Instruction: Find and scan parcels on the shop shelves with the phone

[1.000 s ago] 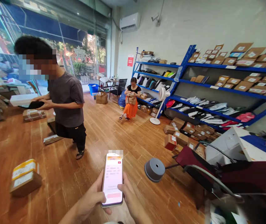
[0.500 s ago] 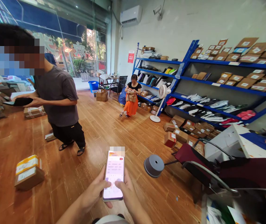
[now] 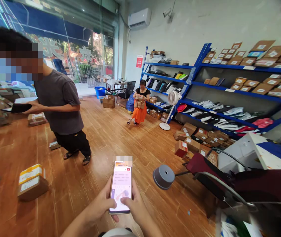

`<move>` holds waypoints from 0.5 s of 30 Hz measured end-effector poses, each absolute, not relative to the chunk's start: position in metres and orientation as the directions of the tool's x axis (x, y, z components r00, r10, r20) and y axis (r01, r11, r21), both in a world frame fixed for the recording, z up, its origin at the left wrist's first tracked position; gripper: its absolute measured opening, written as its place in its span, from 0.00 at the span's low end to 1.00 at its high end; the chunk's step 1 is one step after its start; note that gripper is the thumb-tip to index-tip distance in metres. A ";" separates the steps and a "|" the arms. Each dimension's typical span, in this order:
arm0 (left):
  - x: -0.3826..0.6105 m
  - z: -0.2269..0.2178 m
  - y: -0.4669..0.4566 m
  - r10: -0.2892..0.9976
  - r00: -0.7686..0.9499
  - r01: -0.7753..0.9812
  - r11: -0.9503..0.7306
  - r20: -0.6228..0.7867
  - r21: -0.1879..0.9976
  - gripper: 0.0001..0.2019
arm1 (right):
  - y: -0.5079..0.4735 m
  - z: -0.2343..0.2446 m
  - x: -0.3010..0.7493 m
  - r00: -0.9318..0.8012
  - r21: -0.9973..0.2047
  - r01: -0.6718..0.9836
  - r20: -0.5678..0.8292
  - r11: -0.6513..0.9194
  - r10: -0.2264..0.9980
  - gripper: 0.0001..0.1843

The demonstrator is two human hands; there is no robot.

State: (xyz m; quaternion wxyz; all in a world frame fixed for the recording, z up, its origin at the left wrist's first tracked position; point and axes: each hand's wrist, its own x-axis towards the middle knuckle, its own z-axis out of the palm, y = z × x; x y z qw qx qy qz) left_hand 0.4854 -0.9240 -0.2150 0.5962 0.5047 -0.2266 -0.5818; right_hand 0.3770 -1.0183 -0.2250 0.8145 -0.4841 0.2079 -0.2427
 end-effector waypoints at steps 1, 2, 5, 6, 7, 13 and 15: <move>0.486 -0.216 -0.924 -0.920 0.221 0.450 -0.197 -0.323 0.871 0.54 | -1.020 -0.223 0.378 0.787 -0.882 0.190 -0.125 0.431 -0.604 0.24; 0.486 -0.217 -0.924 -0.920 0.220 0.440 -0.204 -0.325 0.874 0.55 | -1.021 -0.221 0.379 0.775 -0.874 0.188 -0.148 0.448 -0.614 0.21; 0.487 -0.220 -0.925 -0.934 0.174 0.436 -0.212 -0.313 0.874 0.54 | -1.027 -0.219 0.385 0.712 -0.860 0.189 -0.213 0.475 -0.669 0.20; 0.488 -0.221 -0.925 -0.938 0.150 0.435 -0.221 -0.312 0.873 0.53 | -1.029 -0.219 0.387 0.691 -0.858 0.186 -0.232 0.478 -0.684 0.22; 0.488 -0.222 -0.925 -0.940 0.129 0.431 -0.233 -0.315 0.872 0.53 | -1.030 -0.220 0.389 0.675 -0.858 0.181 -0.248 0.482 -0.695 0.25; 0.486 -0.222 -0.924 -0.953 0.070 0.468 -0.230 -0.295 0.853 0.51 | -1.025 -0.226 0.389 0.634 -0.867 0.191 -0.249 0.461 -0.732 0.30; 0.485 -0.222 -0.924 -0.954 0.097 0.489 -0.203 -0.284 0.848 0.49 | -1.022 -0.227 0.386 0.607 -0.883 0.209 -0.220 0.420 -0.764 0.29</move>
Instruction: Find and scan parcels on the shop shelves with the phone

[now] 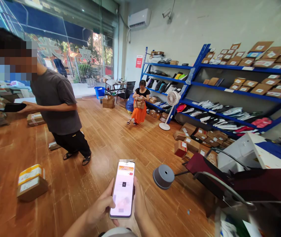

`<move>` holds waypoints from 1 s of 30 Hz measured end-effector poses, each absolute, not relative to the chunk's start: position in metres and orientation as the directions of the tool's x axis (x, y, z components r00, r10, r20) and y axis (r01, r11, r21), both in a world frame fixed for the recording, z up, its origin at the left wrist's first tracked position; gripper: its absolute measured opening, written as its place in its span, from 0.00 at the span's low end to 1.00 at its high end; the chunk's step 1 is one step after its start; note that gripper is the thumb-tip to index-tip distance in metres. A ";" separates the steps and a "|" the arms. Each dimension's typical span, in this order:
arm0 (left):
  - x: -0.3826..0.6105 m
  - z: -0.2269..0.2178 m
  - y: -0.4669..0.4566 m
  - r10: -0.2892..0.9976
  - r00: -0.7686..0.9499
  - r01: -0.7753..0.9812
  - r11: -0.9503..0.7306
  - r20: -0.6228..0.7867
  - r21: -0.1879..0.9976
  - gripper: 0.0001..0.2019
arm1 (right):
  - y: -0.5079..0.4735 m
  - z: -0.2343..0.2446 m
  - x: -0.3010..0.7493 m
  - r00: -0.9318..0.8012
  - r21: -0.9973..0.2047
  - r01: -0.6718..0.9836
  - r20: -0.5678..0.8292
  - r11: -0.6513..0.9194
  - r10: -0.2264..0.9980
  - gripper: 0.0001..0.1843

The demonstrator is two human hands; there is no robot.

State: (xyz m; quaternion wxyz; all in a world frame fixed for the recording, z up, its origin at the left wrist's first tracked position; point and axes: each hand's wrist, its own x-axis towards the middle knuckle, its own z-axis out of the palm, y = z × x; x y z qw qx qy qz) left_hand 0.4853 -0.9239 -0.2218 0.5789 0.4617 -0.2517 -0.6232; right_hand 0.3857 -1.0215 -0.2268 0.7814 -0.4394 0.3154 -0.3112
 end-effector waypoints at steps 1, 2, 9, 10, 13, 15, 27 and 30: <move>0.485 -0.222 -0.924 -0.951 0.121 0.499 -0.191 -0.286 0.846 0.49 | -1.020 -0.227 0.384 0.595 -0.893 0.215 -0.202 0.396 -0.778 0.29; 0.485 -0.223 -0.925 -0.946 0.148 0.508 -0.178 -0.289 0.843 0.50 | -1.019 -0.228 0.382 0.584 -0.902 0.218 -0.185 0.372 -0.790 0.28; 0.485 -0.223 -0.926 -0.933 0.201 0.546 -0.145 -0.297 0.825 0.53 | -1.015 -0.225 0.379 0.612 -0.911 0.188 -0.183 0.367 -0.769 0.31; 0.484 -0.222 -0.926 -0.931 0.204 0.545 -0.148 -0.302 0.825 0.53 | -1.015 -0.223 0.379 0.622 -0.909 0.191 -0.180 0.370 -0.762 0.31; 0.484 -0.222 -0.925 -0.926 0.206 0.542 -0.162 -0.317 0.825 0.53 | -1.014 -0.218 0.378 0.628 -0.905 0.199 -0.176 0.376 -0.758 0.32; 0.484 -0.224 -0.925 -0.924 0.210 0.535 -0.167 -0.321 0.828 0.53 | -1.014 -0.219 0.379 0.626 -0.903 0.200 -0.181 0.379 -0.759 0.32; 0.485 -0.235 -0.923 -0.939 0.204 0.549 -0.124 -0.276 0.827 0.49 | -1.014 -0.231 0.377 0.589 -0.962 0.207 -0.023 0.179 -0.808 0.30; 0.484 -0.237 -0.924 -0.934 0.223 0.582 -0.104 -0.281 0.807 0.48 | -1.013 -0.237 0.367 0.532 -0.962 0.210 0.262 -0.174 -0.805 0.29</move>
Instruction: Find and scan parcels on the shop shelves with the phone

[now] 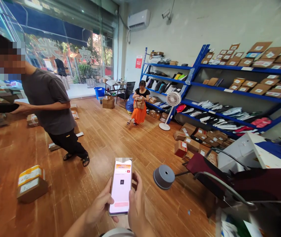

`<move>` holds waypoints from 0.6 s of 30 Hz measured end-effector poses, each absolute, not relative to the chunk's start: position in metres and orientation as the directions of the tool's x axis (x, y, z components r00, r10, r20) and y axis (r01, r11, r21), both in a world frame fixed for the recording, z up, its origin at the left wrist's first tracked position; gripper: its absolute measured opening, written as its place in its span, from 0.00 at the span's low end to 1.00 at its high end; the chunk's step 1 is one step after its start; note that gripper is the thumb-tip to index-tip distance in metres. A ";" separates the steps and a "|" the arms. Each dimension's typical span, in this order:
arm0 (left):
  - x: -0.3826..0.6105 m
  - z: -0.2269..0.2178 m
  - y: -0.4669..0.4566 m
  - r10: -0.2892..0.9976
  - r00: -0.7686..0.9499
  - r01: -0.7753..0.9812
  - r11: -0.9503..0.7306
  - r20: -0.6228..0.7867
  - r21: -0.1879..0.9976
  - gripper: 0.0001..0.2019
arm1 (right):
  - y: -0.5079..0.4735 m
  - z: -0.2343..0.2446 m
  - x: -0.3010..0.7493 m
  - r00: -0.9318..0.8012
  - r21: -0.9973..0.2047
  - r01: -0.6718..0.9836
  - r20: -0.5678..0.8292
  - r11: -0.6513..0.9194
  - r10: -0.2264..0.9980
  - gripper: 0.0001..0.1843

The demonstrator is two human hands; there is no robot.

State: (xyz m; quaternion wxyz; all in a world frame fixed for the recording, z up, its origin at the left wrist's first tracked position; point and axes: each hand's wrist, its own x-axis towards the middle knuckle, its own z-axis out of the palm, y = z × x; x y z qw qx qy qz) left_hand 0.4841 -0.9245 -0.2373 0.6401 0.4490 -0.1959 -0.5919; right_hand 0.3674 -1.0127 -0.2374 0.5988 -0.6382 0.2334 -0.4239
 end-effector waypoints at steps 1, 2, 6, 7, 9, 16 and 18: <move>0.484 -0.237 -0.924 -0.935 0.219 0.583 -0.103 -0.278 0.806 0.48 | -1.014 -0.240 0.364 0.538 -0.935 0.192 0.356 -0.300 -0.765 0.28; 0.483 -0.235 -0.924 -0.936 0.217 0.580 -0.105 -0.277 0.808 0.47 | -1.016 -0.241 0.362 0.560 -0.899 0.169 0.424 -0.403 -0.712 0.28; 0.482 -0.229 -0.923 -0.930 0.223 0.568 -0.119 -0.292 0.814 0.48 | -1.023 -0.242 0.355 0.632 -0.770 0.087 0.533 -0.632 -0.562 0.28; 0.482 -0.229 -0.923 -0.930 0.220 0.565 -0.124 -0.293 0.816 0.48 | -1.023 -0.241 0.355 0.641 -0.744 0.071 0.544 -0.664 -0.542 0.28; 0.482 -0.228 -0.923 -0.936 0.207 0.559 -0.127 -0.286 0.820 0.48 | -1.024 -0.239 0.355 0.658 -0.700 0.045 0.557 -0.713 -0.506 0.28; 0.483 -0.229 -0.924 -0.932 0.211 0.550 -0.136 -0.294 0.824 0.49 | -1.023 -0.233 0.357 0.726 -0.683 0.006 0.506 -0.731 -0.466 0.28; 0.483 -0.227 -0.922 -0.938 0.206 0.558 -0.122 -0.279 0.821 0.49 | -1.022 -0.236 0.358 0.714 -0.744 0.034 0.485 -0.667 -0.505 0.31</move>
